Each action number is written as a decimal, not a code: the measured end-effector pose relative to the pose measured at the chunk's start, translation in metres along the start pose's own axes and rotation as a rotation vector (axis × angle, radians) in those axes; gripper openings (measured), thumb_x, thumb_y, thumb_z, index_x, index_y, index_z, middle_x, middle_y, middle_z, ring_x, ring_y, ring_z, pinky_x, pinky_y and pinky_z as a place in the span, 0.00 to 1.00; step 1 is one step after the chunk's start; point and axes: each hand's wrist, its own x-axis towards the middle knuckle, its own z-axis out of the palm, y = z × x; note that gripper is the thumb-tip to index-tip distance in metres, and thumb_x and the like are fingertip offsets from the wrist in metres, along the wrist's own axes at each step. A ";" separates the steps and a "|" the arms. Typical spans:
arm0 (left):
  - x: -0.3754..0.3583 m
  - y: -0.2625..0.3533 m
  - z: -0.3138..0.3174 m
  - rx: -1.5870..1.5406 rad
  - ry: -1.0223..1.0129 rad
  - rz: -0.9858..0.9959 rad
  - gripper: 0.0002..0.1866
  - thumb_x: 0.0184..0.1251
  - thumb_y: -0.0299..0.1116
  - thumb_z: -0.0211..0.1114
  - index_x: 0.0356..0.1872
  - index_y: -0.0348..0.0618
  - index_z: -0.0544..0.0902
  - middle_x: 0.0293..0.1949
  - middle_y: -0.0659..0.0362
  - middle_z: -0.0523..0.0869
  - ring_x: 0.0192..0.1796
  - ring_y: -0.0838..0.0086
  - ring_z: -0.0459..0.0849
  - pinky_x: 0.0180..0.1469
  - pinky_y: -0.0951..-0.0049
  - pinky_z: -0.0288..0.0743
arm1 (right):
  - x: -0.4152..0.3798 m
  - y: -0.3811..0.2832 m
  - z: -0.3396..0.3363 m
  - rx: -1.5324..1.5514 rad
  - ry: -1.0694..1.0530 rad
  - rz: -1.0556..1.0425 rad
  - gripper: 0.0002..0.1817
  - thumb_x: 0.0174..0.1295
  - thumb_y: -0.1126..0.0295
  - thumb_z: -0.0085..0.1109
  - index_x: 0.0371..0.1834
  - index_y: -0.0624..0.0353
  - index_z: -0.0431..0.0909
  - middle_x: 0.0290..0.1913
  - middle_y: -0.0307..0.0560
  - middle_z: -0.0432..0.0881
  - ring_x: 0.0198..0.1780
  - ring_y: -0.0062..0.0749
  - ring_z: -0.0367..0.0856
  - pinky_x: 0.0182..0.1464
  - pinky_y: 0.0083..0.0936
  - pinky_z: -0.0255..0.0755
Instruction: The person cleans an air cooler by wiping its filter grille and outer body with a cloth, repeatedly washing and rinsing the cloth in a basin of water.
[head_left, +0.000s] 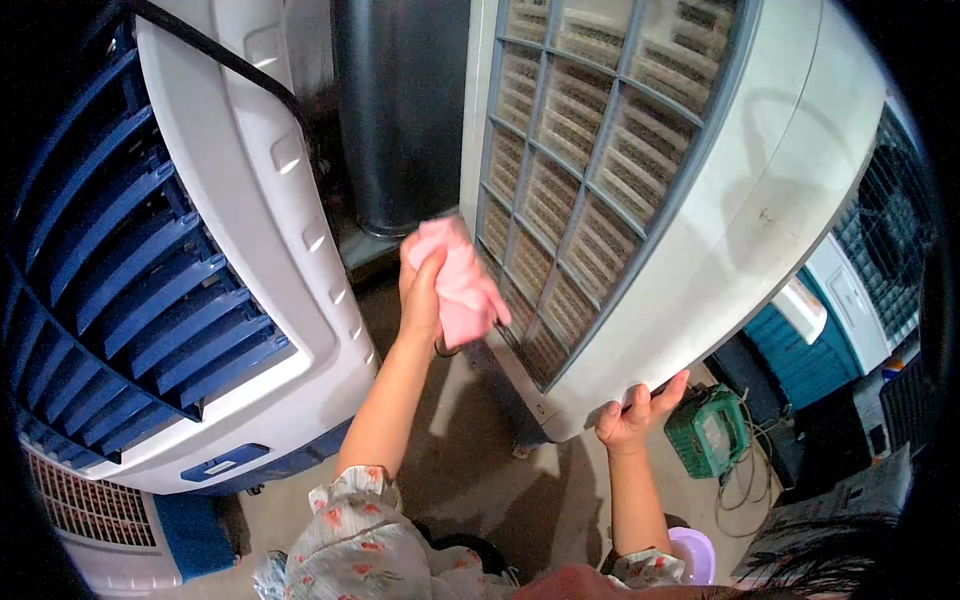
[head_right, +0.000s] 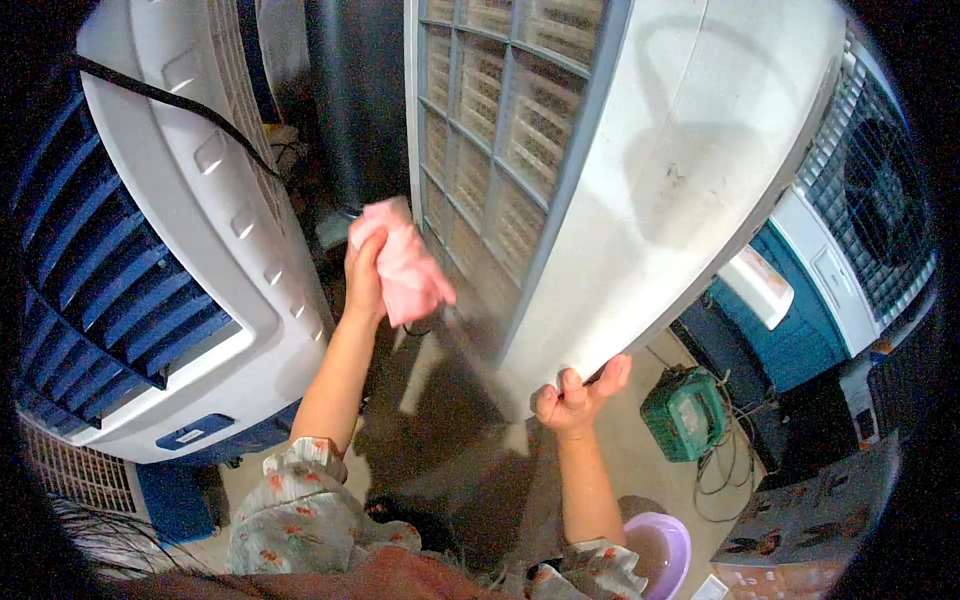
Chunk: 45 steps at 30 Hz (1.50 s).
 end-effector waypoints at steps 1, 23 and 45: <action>0.004 0.006 0.014 0.233 0.050 0.171 0.17 0.59 0.27 0.55 0.50 0.40 0.69 0.46 0.56 0.75 0.48 0.72 0.74 0.53 0.74 0.66 | 0.000 0.000 0.000 -0.003 0.004 -0.002 0.29 0.62 0.57 0.42 0.68 0.41 0.51 0.70 0.63 0.38 0.70 0.57 0.39 0.66 0.50 0.38; 0.001 0.012 0.043 0.680 -0.047 0.389 0.14 0.57 0.23 0.59 0.46 0.35 0.74 0.46 0.57 0.80 0.49 0.73 0.77 0.55 0.76 0.66 | -0.009 -0.004 0.002 0.021 0.053 0.088 0.25 0.60 0.56 0.42 0.64 0.37 0.58 0.69 0.62 0.44 0.66 0.65 0.46 0.62 0.59 0.44; 0.038 0.067 0.084 0.948 -0.082 0.976 0.25 0.38 0.16 0.54 0.45 0.41 0.76 0.40 0.51 0.76 0.43 0.54 0.74 0.47 0.64 0.68 | -0.007 -0.002 0.004 0.001 0.044 0.063 0.27 0.61 0.55 0.42 0.66 0.37 0.56 0.69 0.60 0.44 0.65 0.62 0.48 0.62 0.58 0.46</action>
